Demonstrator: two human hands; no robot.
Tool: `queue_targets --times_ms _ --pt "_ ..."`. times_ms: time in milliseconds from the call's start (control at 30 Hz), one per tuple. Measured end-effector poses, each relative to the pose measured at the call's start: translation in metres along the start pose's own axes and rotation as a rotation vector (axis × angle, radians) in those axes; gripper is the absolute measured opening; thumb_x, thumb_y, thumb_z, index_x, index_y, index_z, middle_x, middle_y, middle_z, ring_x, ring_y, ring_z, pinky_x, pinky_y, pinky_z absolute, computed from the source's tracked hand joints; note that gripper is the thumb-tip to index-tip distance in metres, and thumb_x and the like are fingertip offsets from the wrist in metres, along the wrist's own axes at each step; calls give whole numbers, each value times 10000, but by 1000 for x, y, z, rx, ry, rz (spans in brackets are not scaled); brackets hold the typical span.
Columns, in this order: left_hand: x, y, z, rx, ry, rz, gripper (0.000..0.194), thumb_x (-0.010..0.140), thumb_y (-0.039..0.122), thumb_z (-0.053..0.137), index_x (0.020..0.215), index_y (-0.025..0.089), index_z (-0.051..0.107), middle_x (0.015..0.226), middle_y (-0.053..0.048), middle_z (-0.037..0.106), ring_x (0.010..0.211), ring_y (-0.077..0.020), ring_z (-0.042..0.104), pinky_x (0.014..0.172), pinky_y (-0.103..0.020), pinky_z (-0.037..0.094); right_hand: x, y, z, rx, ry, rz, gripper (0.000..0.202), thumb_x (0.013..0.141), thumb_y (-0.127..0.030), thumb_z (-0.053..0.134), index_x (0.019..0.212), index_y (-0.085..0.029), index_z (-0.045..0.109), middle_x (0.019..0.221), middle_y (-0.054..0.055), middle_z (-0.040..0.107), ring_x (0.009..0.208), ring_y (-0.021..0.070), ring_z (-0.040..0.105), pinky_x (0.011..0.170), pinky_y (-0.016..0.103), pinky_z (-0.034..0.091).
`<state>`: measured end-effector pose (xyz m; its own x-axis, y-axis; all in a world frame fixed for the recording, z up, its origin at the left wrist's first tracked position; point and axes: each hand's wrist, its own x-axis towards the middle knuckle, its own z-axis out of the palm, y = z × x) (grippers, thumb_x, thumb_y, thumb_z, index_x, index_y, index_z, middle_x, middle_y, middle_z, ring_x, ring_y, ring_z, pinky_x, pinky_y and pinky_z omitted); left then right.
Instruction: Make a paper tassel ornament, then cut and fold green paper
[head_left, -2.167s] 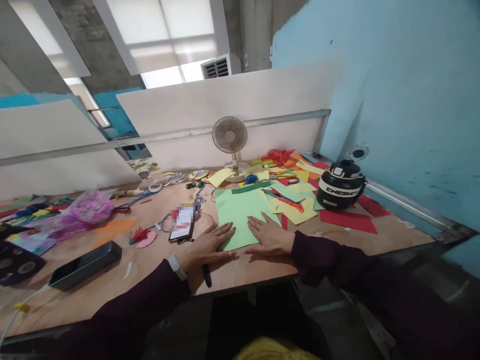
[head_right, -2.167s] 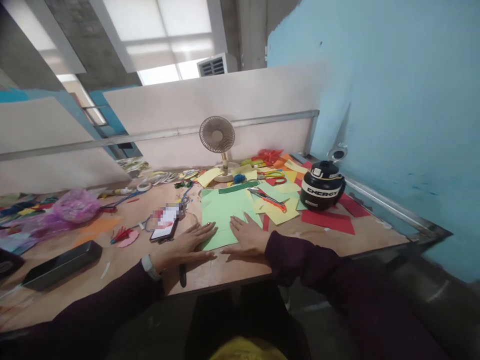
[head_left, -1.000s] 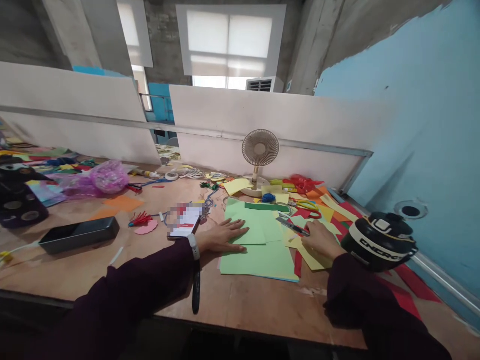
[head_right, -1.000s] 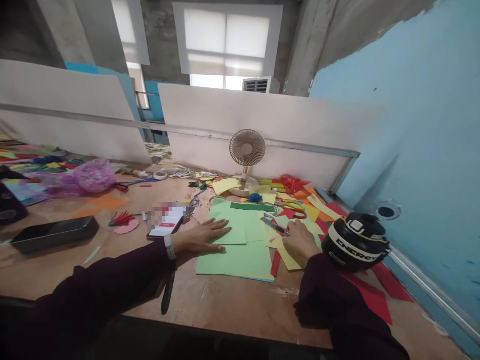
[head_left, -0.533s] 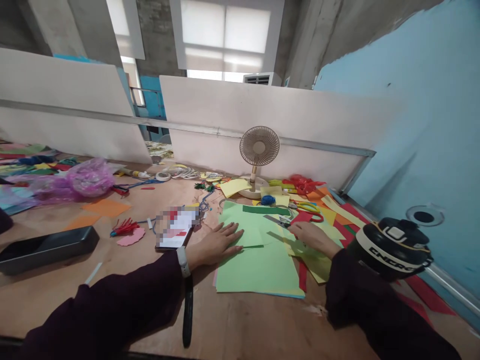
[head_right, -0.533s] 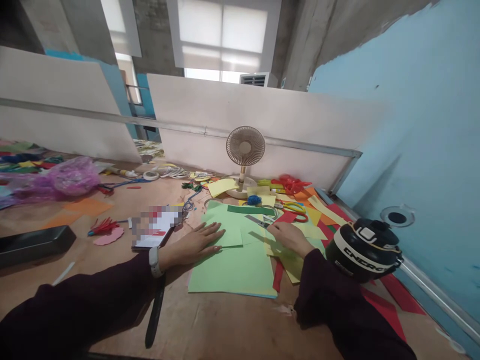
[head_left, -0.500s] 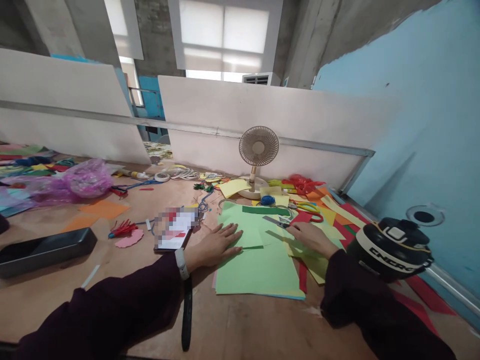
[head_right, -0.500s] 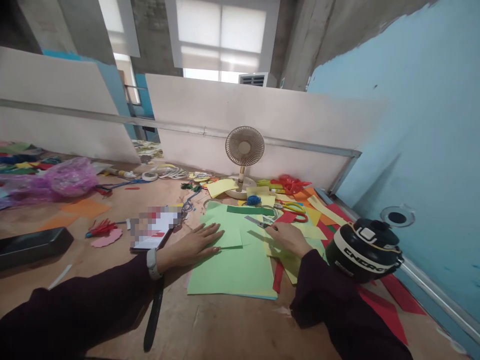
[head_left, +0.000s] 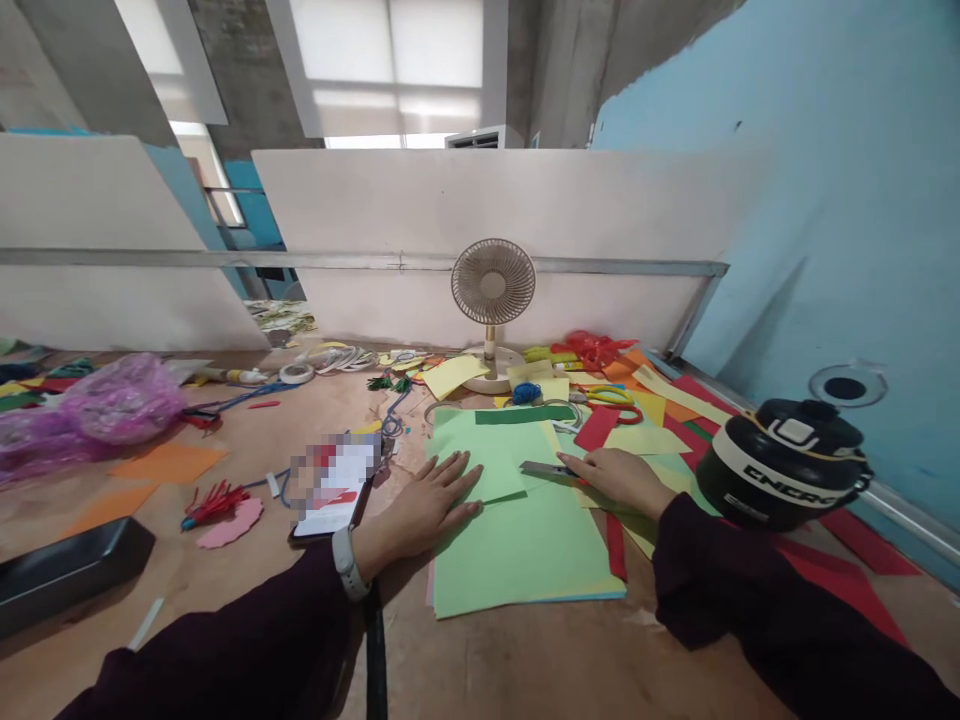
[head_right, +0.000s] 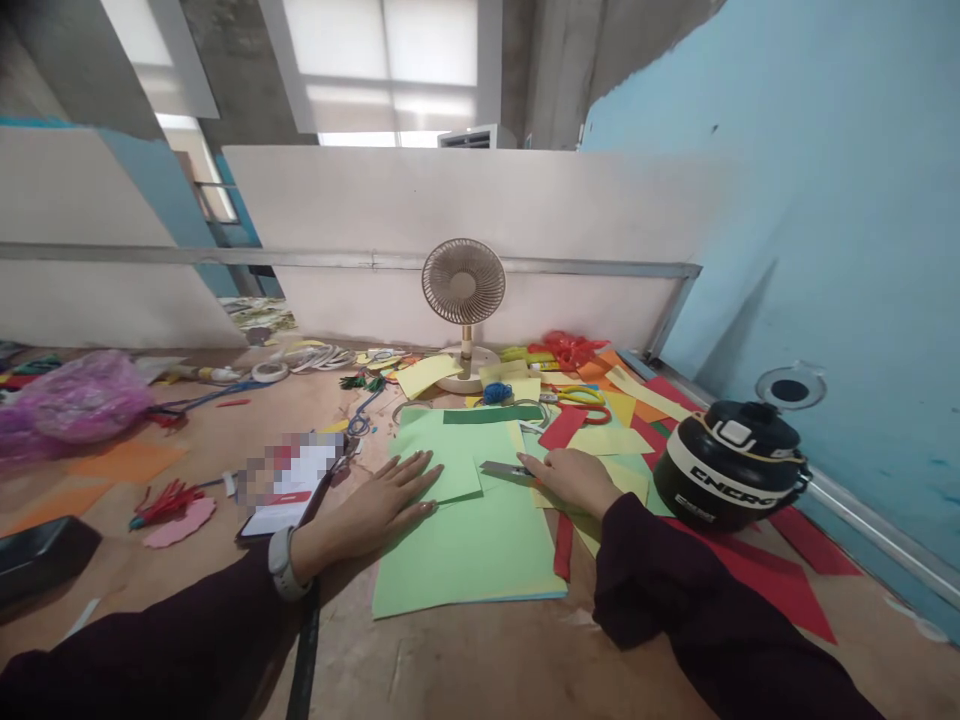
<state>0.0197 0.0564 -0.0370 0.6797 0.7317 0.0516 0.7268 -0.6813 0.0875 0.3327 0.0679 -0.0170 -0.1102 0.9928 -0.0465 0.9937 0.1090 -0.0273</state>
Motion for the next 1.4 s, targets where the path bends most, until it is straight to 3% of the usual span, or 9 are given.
queue_targets --times_ms 167,633,1400 --pt "1 1 -2 -10 -15 -15 573 987 526 261 1470 222 309 1541 -115 234 1427 -273 197 1139 -495 223 0 -2 2 47 -33 14 718 886 -710 129 581 -198 529 663 82 619 657 215 589 513 283 279" --pt "3 -1 3 -10 1 -5 587 984 535 257 1471 212 309 1540 -111 237 1428 -264 203 1142 -491 225 -3 -4 -9 68 -29 73 685 867 -727 202 598 -193 537 687 89 620 682 226 587 525 284 268" --pt "2 -2 3 -2 15 7 562 989 519 273 1471 231 304 1542 -105 233 1428 -255 202 1140 -490 229 -10 -16 -8 64 -104 -22 727 850 -752 164 579 -187 532 644 84 601 621 204 561 513 288 267"
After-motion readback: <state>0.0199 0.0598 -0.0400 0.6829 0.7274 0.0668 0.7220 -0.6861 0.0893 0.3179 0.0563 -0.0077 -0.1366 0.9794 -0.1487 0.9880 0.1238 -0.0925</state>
